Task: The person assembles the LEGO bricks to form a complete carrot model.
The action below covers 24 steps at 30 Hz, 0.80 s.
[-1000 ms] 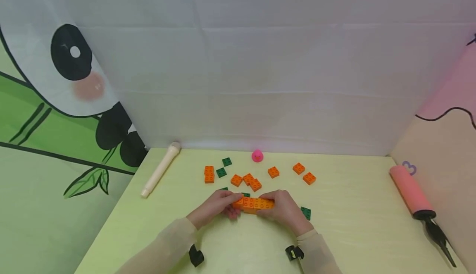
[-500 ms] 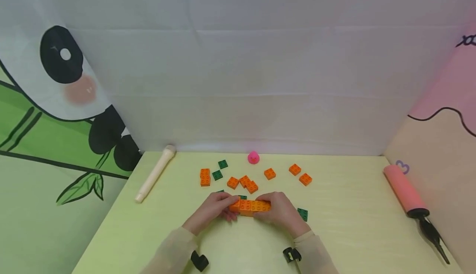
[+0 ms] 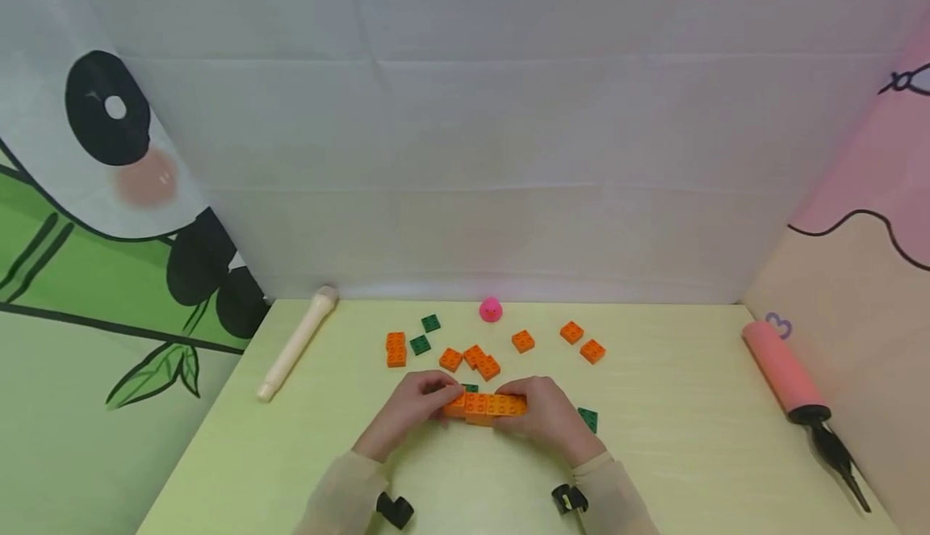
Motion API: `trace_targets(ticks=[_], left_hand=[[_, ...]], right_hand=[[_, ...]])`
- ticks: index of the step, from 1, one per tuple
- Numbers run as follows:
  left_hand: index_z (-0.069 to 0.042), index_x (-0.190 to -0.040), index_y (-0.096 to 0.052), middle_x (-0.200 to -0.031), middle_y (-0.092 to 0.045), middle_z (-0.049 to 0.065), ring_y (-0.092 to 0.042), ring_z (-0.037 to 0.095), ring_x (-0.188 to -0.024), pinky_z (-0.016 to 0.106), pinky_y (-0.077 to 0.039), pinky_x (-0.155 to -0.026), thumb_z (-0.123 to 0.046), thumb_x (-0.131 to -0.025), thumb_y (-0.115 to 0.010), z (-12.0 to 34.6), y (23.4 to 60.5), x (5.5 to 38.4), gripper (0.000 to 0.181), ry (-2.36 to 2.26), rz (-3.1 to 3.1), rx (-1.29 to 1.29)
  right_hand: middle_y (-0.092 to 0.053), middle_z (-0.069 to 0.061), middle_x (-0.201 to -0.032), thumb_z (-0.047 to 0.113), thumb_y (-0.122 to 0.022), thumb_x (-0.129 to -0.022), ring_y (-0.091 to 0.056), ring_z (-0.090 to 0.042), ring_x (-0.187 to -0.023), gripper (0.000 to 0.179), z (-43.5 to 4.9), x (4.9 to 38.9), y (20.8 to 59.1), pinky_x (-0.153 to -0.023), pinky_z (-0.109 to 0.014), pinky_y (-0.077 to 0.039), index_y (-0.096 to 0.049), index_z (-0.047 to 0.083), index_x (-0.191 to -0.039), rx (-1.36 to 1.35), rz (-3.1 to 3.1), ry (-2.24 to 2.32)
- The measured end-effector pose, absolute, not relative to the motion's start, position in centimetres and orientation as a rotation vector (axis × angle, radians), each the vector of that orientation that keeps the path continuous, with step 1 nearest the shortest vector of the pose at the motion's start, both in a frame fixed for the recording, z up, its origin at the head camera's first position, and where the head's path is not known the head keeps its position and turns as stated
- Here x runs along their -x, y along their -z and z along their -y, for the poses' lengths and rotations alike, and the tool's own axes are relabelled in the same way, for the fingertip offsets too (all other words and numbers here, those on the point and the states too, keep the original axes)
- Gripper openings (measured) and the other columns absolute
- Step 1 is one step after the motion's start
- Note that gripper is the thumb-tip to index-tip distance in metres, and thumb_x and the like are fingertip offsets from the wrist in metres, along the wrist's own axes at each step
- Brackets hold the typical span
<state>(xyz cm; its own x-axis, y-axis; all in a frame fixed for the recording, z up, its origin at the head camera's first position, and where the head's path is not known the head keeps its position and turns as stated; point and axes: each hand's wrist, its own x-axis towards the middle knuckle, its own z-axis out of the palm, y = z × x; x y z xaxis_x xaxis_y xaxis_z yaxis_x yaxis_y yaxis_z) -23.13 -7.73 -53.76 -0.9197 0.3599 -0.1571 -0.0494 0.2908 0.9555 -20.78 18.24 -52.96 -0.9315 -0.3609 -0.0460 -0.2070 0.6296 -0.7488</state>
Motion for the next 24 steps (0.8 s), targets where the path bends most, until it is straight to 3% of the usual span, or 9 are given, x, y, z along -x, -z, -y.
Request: trace_targets(ticks=[6,13,17,24], left_hand=[[-0.013,-0.102,-0.077,-0.085,-0.067,0.003,-0.064,0.023,-0.074,0.036,-0.053,-0.072,-0.039,-0.097,-0.075,7.9,53.4,23.1,0.026,-1.622,-2.264,-0.315],[-0.013,-0.098,-0.077,-0.084,-0.066,0.003,-0.065,0.026,-0.072,0.037,-0.052,-0.071,-0.037,-0.098,-0.075,7.9,53.2,23.1,0.025,-1.613,-2.271,-0.353],[-0.012,-0.097,-0.077,-0.083,-0.066,0.002,-0.065,0.026,-0.071,0.037,-0.053,-0.070,-0.037,-0.097,-0.075,7.9,53.3,23.2,0.024,-1.610,-2.279,-0.370],[-0.012,-0.097,-0.077,-0.083,-0.066,0.002,-0.066,0.025,-0.071,0.037,-0.053,-0.071,-0.036,-0.098,-0.075,8.0,53.1,23.1,0.024,-1.598,-2.279,-0.372]], right_hand=[[-0.074,0.006,-0.114,0.040,-0.088,-0.084,-0.063,-0.018,-0.103,0.042,-19.0,20.8,52.3,-0.089,-0.045,-0.054,-0.079,0.015,-0.117,0.491,-2.653,1.206],[-0.074,0.005,-0.111,0.049,-0.076,-0.094,-0.063,-0.017,-0.095,0.046,-21.8,21.8,51.5,-0.079,-0.035,-0.054,-0.078,0.012,-0.121,0.322,-2.739,1.266],[-0.074,0.000,-0.113,0.039,-0.074,-0.099,-0.065,-0.021,-0.099,0.039,-24.3,23.1,51.6,-0.083,-0.041,-0.054,-0.076,0.009,-0.124,0.212,-2.875,1.199],[-0.072,-0.017,-0.114,0.019,-0.078,-0.095,-0.066,-0.032,-0.096,0.042,-27.8,25.2,51.8,-0.083,-0.047,-0.055,-0.069,-0.004,-0.129,0.021,-3.038,1.083]])
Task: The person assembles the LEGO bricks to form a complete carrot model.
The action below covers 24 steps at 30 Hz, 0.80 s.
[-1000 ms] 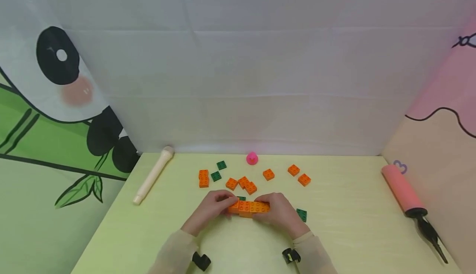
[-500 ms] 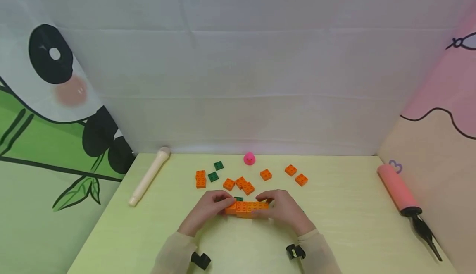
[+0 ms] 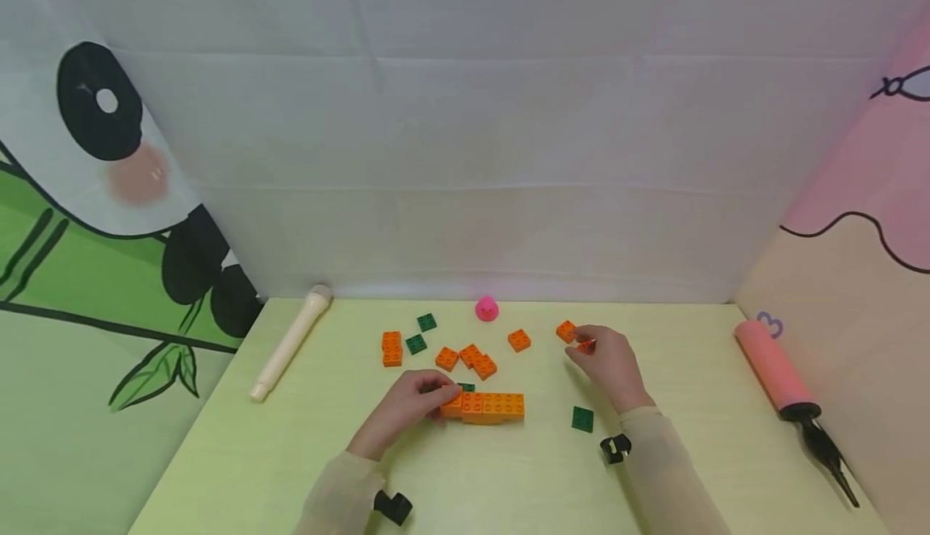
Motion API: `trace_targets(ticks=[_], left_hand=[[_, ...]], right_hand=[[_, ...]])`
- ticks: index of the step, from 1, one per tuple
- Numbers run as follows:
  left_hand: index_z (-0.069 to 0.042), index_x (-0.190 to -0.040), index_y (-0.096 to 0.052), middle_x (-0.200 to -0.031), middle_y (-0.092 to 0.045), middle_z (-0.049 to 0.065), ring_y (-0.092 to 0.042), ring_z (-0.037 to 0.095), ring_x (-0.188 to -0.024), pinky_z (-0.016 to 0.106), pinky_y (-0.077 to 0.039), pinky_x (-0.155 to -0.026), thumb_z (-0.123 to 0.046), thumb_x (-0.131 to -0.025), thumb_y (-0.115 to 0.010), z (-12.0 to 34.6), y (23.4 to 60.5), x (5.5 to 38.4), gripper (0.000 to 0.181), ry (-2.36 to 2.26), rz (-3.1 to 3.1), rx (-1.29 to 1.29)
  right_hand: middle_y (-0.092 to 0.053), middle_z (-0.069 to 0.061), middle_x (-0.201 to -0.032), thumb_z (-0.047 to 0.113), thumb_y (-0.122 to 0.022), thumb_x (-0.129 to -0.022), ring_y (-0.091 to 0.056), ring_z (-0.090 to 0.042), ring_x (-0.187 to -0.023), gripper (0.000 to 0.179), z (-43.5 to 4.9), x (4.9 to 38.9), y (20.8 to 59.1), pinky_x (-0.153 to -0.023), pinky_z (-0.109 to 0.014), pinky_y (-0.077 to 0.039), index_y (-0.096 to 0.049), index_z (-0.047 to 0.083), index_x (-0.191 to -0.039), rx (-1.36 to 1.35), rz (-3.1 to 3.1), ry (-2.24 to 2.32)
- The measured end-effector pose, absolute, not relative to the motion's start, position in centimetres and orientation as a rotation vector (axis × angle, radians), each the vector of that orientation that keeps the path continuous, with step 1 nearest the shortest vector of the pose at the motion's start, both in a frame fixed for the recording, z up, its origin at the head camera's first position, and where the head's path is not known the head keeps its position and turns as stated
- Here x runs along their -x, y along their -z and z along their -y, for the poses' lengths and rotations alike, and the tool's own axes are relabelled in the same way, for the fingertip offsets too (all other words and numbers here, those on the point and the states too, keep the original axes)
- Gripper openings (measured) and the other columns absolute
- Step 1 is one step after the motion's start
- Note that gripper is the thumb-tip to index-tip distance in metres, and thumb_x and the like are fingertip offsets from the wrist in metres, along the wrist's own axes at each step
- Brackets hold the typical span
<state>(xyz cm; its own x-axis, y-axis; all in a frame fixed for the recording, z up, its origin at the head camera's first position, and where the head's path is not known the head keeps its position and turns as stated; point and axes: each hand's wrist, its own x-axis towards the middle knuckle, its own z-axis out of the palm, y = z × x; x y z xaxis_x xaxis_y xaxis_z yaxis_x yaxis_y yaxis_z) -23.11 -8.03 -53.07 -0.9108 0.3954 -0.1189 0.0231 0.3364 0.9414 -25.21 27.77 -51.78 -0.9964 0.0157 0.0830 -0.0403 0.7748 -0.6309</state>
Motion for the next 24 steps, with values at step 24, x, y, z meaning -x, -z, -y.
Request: trace_targets(ticks=[24], left_hand=[[-0.013,-0.097,-0.076,-0.084,-0.066,0.002,-0.066,0.023,-0.070,0.034,-0.053,-0.070,-0.036,-0.098,-0.075,8.0,53.0,23.0,0.024,-1.583,-2.338,-0.383]], right_hand=[[-0.067,-0.026,-0.119,0.013,-0.082,-0.089,-0.060,-0.037,-0.100,0.046,-29.8,26.9,53.4,-0.095,-0.056,-0.051,-0.066,-0.011,-0.125,0.123,3.021,-0.993]])
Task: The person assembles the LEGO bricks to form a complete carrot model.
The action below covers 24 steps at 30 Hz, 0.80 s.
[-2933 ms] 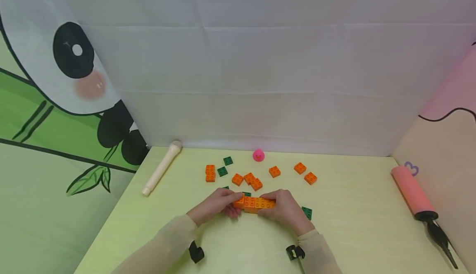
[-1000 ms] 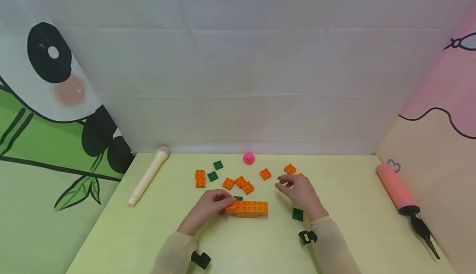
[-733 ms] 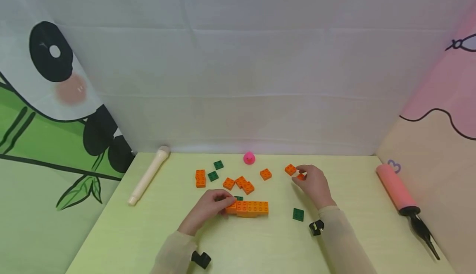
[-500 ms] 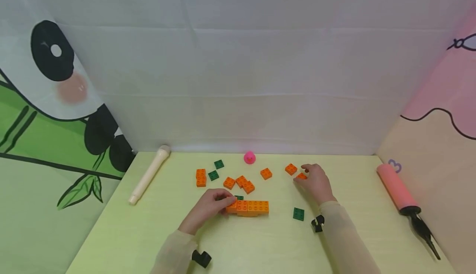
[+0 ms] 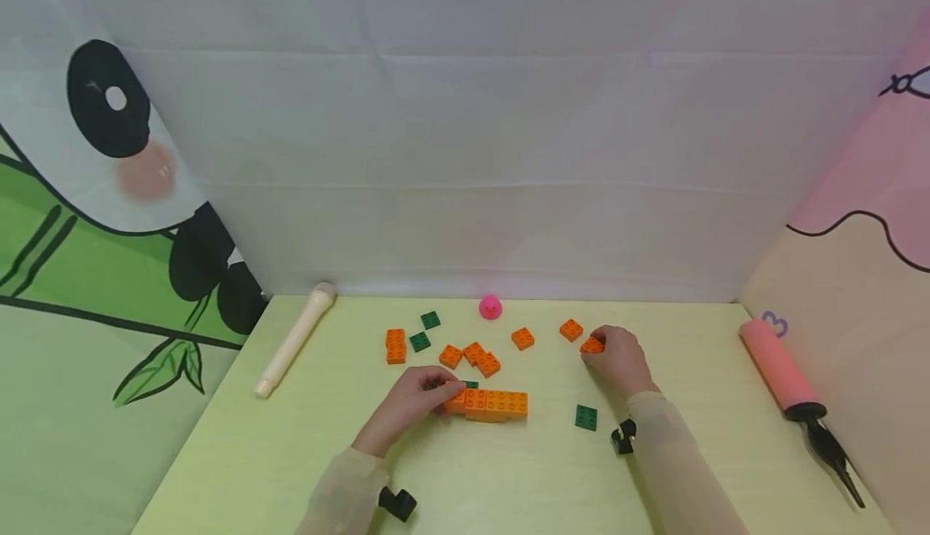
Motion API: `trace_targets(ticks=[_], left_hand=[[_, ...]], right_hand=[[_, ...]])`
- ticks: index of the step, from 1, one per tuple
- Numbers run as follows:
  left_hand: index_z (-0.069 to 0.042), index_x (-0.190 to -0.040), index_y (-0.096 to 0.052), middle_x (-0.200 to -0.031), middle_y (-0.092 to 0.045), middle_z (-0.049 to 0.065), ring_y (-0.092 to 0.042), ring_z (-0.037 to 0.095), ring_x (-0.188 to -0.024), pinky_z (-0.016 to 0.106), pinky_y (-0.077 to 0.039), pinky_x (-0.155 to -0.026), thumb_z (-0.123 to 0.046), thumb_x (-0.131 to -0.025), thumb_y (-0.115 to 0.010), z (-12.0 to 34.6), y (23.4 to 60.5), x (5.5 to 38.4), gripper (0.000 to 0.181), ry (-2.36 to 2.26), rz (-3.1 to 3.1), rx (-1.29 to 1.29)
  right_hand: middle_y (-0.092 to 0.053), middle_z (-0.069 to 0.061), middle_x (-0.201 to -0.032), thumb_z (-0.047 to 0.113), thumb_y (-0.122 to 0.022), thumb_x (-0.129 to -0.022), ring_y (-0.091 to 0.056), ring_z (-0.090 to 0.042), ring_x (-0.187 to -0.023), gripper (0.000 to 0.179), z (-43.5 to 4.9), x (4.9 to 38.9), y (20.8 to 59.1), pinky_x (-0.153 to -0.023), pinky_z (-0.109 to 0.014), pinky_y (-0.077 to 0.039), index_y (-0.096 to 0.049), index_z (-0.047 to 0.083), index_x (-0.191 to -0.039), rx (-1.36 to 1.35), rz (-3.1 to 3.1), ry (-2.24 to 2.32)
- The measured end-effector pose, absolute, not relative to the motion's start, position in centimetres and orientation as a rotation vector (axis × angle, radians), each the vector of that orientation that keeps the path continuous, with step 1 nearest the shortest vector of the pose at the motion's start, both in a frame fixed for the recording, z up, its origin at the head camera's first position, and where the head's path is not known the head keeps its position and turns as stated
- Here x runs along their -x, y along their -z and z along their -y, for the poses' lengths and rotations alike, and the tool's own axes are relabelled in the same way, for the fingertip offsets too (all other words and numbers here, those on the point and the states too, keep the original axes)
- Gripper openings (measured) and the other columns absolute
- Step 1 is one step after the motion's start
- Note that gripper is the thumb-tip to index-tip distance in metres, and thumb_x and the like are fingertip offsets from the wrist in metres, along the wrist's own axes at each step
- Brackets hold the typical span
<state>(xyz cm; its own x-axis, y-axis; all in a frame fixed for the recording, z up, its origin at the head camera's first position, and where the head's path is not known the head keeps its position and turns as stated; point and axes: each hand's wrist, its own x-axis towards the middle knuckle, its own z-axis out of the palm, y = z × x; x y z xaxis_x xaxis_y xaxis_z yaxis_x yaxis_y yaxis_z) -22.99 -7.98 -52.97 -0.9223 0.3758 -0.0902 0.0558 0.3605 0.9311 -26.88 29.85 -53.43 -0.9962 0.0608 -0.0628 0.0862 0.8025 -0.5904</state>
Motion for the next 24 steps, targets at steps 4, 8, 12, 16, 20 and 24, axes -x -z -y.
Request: trace_targets(ticks=[4,8,12,16,20,24], left_hand=[[-0.013,-0.098,-0.077,-0.083,-0.066,0.001,-0.066,0.023,-0.071,0.034,-0.052,-0.071,-0.036,-0.098,-0.074,7.9,52.8,22.9,0.023,-1.589,-2.351,-0.365],[-0.012,-0.101,-0.077,-0.084,-0.066,0.002,-0.067,0.026,-0.073,0.035,-0.053,-0.072,-0.035,-0.099,-0.074,7.9,52.8,22.9,0.024,-1.595,-2.352,-0.346],[-0.011,-0.102,-0.077,-0.086,-0.066,0.002,-0.067,0.026,-0.073,0.035,-0.054,-0.072,-0.035,-0.099,-0.074,7.8,52.9,22.9,0.024,-1.596,-2.354,-0.341],[-0.011,-0.102,-0.077,-0.087,-0.066,0.002,-0.068,0.026,-0.073,0.035,-0.054,-0.072,-0.035,-0.099,-0.074,7.8,52.8,22.9,0.024,-1.602,-2.352,-0.338],[-0.011,-0.102,-0.077,-0.087,-0.067,0.002,-0.068,0.025,-0.073,0.035,-0.054,-0.073,-0.035,-0.099,-0.074,7.9,52.8,22.9,0.024,-1.595,-2.357,-0.343],[-0.012,-0.102,-0.077,-0.087,-0.067,0.001,-0.068,0.024,-0.072,0.035,-0.054,-0.073,-0.035,-0.099,-0.073,7.9,52.9,23.0,0.024,-1.593,-2.356,-0.349]], right_hand=[[-0.068,-0.026,-0.118,0.014,-0.082,-0.090,-0.061,-0.037,-0.099,0.045,-29.8,26.7,53.4,-0.094,-0.056,-0.051,-0.066,-0.011,-0.124,-0.115,-2.945,0.958],[-0.068,-0.025,-0.118,0.017,-0.083,-0.089,-0.062,-0.038,-0.100,0.047,-29.5,26.5,53.0,-0.092,-0.055,-0.052,-0.066,-0.008,-0.126,-0.117,-2.935,0.955],[-0.068,-0.021,-0.118,0.019,-0.083,-0.090,-0.062,-0.037,-0.100,0.048,-28.8,26.0,52.4,-0.089,-0.053,-0.052,-0.067,-0.004,-0.129,-0.127,-2.910,0.979],[-0.067,-0.017,-0.116,0.020,-0.083,-0.091,-0.062,-0.033,-0.100,0.047,-27.8,25.5,52.2,-0.087,-0.049,-0.054,-0.067,-0.002,-0.129,-0.048,-2.900,1.023],[-0.067,-0.012,-0.114,0.021,-0.083,-0.092,-0.063,-0.028,-0.097,0.045,-26.5,24.6,52.2,-0.084,-0.044,-0.056,-0.068,-0.001,-0.128,0.126,-2.893,1.059],[-0.067,-0.006,-0.111,0.017,-0.082,-0.092,-0.065,-0.023,-0.096,0.038,-25.0,23.3,51.8,-0.084,-0.040,-0.058,-0.069,0.001,-0.124,0.294,-2.864,1.138]])
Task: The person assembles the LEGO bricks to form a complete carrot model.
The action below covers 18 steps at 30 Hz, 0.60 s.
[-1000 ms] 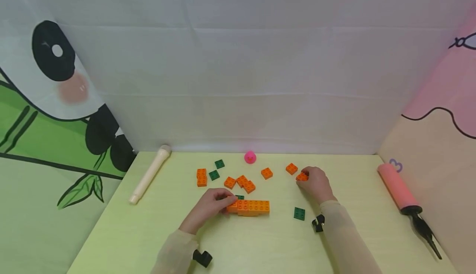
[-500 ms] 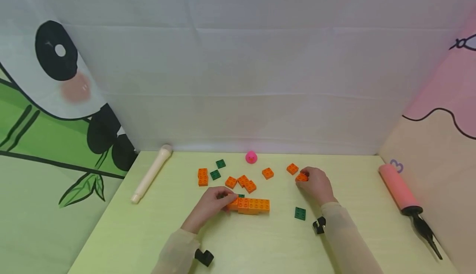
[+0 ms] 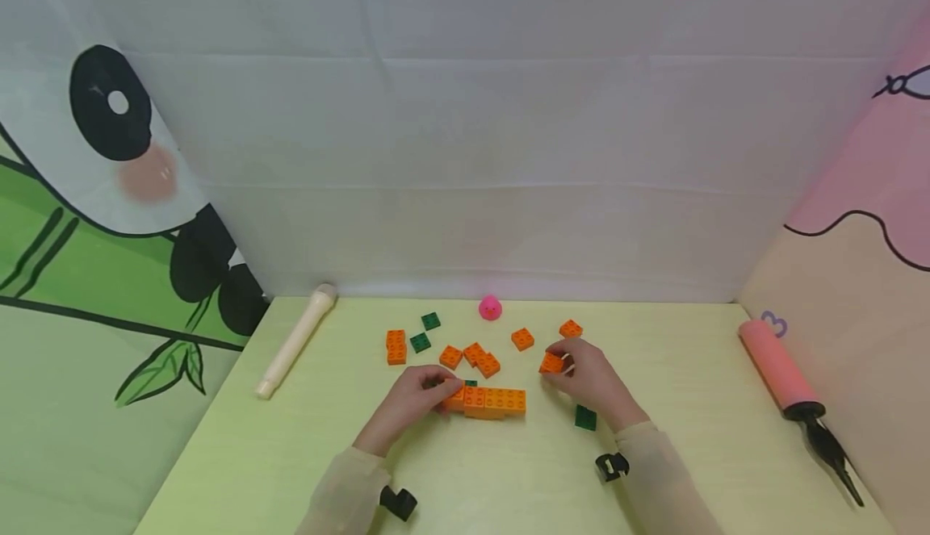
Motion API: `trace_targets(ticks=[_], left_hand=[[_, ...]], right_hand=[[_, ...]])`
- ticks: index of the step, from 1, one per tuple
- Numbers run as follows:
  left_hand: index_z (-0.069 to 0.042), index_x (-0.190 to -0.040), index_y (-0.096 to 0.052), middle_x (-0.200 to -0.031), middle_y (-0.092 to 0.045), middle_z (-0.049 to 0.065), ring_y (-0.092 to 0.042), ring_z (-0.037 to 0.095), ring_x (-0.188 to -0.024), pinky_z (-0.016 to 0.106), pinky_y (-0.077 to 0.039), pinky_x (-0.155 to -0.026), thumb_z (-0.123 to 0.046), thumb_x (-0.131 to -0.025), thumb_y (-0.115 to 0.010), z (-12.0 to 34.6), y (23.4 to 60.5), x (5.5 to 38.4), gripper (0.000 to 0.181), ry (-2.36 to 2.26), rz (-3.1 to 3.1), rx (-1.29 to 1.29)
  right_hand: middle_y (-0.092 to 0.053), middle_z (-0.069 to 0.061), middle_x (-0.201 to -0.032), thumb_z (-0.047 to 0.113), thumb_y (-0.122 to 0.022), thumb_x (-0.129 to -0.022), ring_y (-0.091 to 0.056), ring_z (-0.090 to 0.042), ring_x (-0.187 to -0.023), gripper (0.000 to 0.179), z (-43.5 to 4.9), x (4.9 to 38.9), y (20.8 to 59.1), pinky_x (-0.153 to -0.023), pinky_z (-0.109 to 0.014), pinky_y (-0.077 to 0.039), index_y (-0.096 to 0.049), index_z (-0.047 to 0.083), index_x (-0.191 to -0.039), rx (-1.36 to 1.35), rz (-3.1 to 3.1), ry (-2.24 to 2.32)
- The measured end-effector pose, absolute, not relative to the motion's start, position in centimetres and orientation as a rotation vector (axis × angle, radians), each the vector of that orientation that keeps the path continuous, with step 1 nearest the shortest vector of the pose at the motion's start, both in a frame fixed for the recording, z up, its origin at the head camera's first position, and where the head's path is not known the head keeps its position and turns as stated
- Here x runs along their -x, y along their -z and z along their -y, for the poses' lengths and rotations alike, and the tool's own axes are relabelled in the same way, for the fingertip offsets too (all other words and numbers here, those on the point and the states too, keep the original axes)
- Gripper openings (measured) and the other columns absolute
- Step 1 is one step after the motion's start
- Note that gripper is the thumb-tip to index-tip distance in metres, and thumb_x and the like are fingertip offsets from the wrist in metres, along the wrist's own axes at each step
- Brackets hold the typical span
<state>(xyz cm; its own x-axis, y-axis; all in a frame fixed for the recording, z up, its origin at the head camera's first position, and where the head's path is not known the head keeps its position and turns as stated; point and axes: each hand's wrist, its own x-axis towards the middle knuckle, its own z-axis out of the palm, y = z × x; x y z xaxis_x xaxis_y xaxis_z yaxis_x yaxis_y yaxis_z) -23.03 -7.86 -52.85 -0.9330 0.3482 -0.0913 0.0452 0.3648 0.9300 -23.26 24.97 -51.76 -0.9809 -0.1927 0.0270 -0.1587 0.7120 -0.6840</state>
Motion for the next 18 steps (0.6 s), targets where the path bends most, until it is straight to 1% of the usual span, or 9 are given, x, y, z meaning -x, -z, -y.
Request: trace_targets(ticks=[6,12,18], left_hand=[[-0.012,-0.101,-0.077,-0.086,-0.067,0.001,-0.069,0.024,-0.071,0.035,-0.054,-0.072,-0.037,-0.099,-0.074,7.9,53.0,23.2,0.025,-1.604,-2.339,-0.353],[-0.012,-0.101,-0.077,-0.086,-0.067,0.001,-0.069,0.024,-0.071,0.035,-0.056,-0.073,-0.035,-0.099,-0.074,8.0,53.2,23.2,0.024,-1.614,-2.331,-0.359],[-0.012,-0.101,-0.077,-0.085,-0.067,0.001,-0.069,0.024,-0.072,0.035,-0.056,-0.072,-0.034,-0.099,-0.074,8.0,53.2,23.2,0.023,-1.605,-2.342,-0.371]], right_hand=[[-0.066,0.000,-0.108,0.018,-0.083,-0.091,-0.063,-0.021,-0.097,0.035,-23.1,21.7,51.2,-0.085,-0.035,-0.058,-0.069,0.005,-0.120,0.437,-2.752,1.302],[-0.067,0.005,-0.103,0.018,-0.083,-0.091,-0.064,-0.019,-0.094,0.032,-21.9,20.8,51.8,-0.084,-0.035,-0.059,-0.070,0.007,-0.119,0.539,-2.687,1.387],[-0.068,0.005,-0.108,0.018,-0.083,-0.091,-0.063,-0.017,-0.094,0.033,-21.2,20.2,52.2,-0.084,-0.038,-0.059,-0.071,0.006,-0.120,0.623,-2.645,1.383]])
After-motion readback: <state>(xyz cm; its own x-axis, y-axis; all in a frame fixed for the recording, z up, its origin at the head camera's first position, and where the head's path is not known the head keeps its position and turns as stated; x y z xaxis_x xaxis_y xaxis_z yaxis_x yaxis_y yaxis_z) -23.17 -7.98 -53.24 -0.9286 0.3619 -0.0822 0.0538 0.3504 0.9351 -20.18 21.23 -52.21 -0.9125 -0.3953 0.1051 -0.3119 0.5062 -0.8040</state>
